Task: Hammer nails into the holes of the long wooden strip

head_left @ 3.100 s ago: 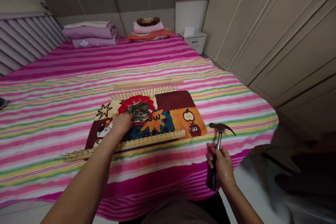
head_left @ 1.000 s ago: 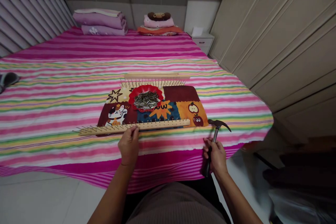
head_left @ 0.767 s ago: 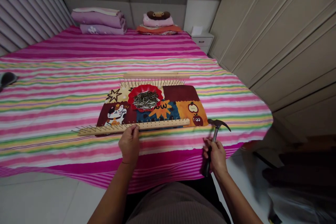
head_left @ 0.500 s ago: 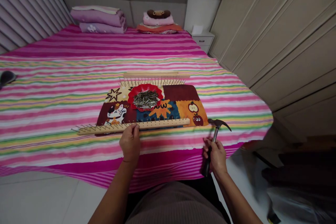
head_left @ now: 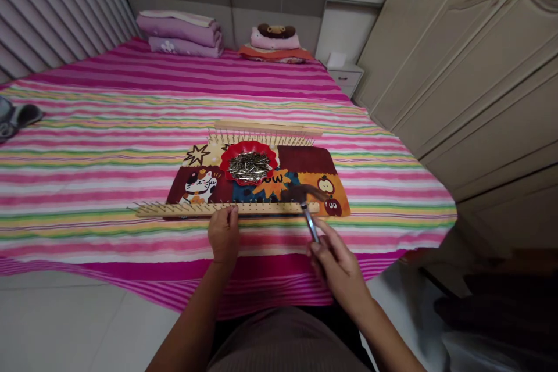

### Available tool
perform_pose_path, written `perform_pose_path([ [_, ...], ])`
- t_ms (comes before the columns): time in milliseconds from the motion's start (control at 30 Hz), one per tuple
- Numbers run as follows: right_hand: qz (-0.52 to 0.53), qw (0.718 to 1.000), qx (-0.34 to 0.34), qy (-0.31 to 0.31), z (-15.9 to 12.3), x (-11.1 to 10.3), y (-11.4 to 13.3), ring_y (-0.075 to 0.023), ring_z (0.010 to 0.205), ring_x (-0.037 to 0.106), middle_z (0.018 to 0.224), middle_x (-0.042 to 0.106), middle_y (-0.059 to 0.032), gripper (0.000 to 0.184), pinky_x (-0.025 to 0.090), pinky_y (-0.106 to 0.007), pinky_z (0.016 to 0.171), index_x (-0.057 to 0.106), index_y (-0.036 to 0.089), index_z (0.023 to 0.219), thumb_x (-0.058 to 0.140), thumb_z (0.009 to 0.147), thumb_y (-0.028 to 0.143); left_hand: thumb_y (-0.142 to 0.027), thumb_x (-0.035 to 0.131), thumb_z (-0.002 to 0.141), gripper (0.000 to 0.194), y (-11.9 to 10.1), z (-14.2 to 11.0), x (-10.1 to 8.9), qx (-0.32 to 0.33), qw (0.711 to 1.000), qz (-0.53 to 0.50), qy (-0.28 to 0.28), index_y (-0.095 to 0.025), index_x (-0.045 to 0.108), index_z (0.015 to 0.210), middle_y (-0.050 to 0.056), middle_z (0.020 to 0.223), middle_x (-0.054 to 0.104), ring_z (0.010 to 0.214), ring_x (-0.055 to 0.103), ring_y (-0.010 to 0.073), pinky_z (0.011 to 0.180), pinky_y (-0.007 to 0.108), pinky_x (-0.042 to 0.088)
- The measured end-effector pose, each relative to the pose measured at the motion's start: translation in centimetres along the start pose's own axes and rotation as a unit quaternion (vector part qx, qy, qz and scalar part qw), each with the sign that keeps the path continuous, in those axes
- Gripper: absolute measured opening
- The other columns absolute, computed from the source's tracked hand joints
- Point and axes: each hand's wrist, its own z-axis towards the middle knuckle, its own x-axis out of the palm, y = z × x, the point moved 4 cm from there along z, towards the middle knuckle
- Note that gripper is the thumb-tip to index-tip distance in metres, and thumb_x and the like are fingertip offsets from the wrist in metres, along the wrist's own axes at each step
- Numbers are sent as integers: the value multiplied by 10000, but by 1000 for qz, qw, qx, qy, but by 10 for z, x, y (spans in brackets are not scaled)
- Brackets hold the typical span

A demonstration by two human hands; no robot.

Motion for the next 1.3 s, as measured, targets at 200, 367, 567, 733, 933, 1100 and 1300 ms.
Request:
perform_pose_path([
  [200, -136, 974, -127, 128, 12, 56, 14, -129, 703, 626, 832, 680, -6, 438, 523, -245, 667, 562, 247, 1316, 479, 887, 235, -322, 457, 895, 216, 2, -2, 5, 38, 999, -1, 3, -208, 606, 789, 61, 792, 636, 805, 572, 189, 786, 307, 431],
  [367, -149, 964, -149, 162, 26, 81, 21, -182, 1085, 624, 1107, 689, -18, 477, 504, -330, 931, 511, 279, 1370, 447, 904, 207, -306, 426, 912, 243, 5, -4, 10, 73, 997, 8, 2, -200, 610, 795, 79, 790, 623, 799, 557, 205, 787, 333, 416],
  [567, -178, 948, -173, 201, 31, 93, 23, -179, 1200, 575, 1287, 624, -24, 484, 456, -353, 1026, 505, 250, 1375, 425, 905, 170, -279, 419, 918, 268, 6, -4, 12, 100, 994, 42, -5, -207, 576, 712, 63, 696, 570, 724, 526, 198, 731, 329, 391],
  [733, -196, 942, -213, 170, 25, 92, 37, -179, 1279, 503, 1368, 561, -30, 493, 400, -369, 1083, 454, 258, 1415, 416, 931, 177, -275, 408, 937, 273, 4, -6, 13, 148, 985, 79, -47, -192, 575, 739, 59, 685, 572, 709, 515, 196, 704, 316, 390],
  [933, -236, 929, -195, 209, 25, 91, 26, -189, 1215, 564, 1314, 606, -58, 503, 453, -376, 1032, 453, 242, 1416, 416, 920, 170, -235, 403, 933, 287, 2, -7, 11, 181, 976, 104, -63, -197, 553, 692, 51, 639, 544, 661, 492, 197, 660, 315, 370],
  [1100, -208, 946, -210, 134, 18, 72, 39, -180, 1131, 605, 1240, 643, -63, 462, 487, -324, 960, 476, 237, 1401, 420, 942, 236, -268, 422, 934, 274, 2, -6, 10, 170, 981, 79, -57, -191, 572, 719, 54, 676, 563, 694, 511, 192, 693, 314, 387],
  [1300, -204, 966, -125, 97, 8, 48, 12, -116, 525, 506, 647, 582, 13, 461, 453, -221, 523, 514, 204, 1377, 418, 934, 291, -282, 433, 931, 251, 7, -6, 13, 158, 985, 50, -55, -189, 591, 760, 57, 716, 588, 730, 537, 190, 723, 314, 409],
])
